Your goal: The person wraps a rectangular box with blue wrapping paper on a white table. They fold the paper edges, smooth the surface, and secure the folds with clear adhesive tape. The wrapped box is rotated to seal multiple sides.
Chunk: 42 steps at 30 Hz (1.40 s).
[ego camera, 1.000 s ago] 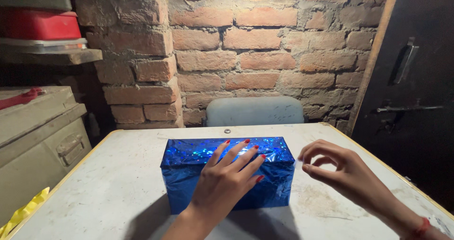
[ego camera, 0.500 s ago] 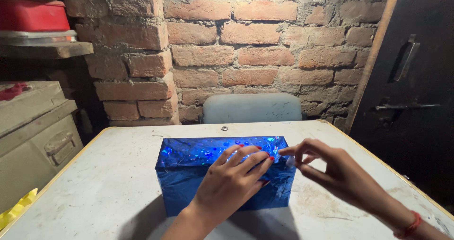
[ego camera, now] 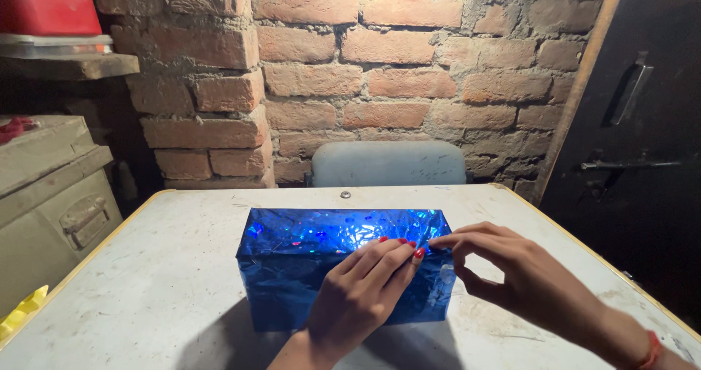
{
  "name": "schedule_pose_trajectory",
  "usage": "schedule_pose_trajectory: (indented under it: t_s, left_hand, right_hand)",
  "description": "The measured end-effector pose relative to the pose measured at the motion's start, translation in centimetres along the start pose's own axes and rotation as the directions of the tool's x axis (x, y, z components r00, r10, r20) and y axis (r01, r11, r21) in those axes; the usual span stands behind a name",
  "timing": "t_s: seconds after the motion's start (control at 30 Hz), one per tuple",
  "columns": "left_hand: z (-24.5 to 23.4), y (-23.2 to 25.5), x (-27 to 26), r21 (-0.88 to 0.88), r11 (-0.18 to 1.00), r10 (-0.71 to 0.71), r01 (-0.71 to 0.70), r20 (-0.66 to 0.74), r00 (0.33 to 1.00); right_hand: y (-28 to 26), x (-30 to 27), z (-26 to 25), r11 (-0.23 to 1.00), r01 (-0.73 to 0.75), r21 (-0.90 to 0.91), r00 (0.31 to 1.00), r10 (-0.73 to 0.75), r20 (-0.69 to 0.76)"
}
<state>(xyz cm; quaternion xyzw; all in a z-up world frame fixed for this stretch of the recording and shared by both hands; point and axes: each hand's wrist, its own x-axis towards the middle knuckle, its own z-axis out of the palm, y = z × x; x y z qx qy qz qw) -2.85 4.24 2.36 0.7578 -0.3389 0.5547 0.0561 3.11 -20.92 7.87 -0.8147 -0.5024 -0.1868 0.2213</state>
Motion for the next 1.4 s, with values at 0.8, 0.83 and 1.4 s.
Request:
schedule_pose_trajectory:
  t_s: [0.8, 0.83, 1.4]
  left_hand:
    - [-0.6, 1.1, -0.8, 0.003, 0.999, -0.052, 0.052, 0.048, 0.997]
    - [-0.6, 1.2, -0.8, 0.007, 0.999, -0.054, 0.054, 0.048, 0.997]
    - [-0.6, 1.2, -1.4, 0.050, 0.998, -0.035, 0.031, 0.083, 0.996]
  right_hand:
    - [-4.2, 8.2, -3.9, 0.902, 0.318, -0.291, 0.826, -0.113, 0.552]
    - [-4.1, 8.2, -4.0, 0.900, 0.338, -0.276, 0.822, -0.139, 0.553]
    - [-4.1, 9.7, -4.4, 0.933, 0.233, -0.274, 0.765, -0.002, 0.644]
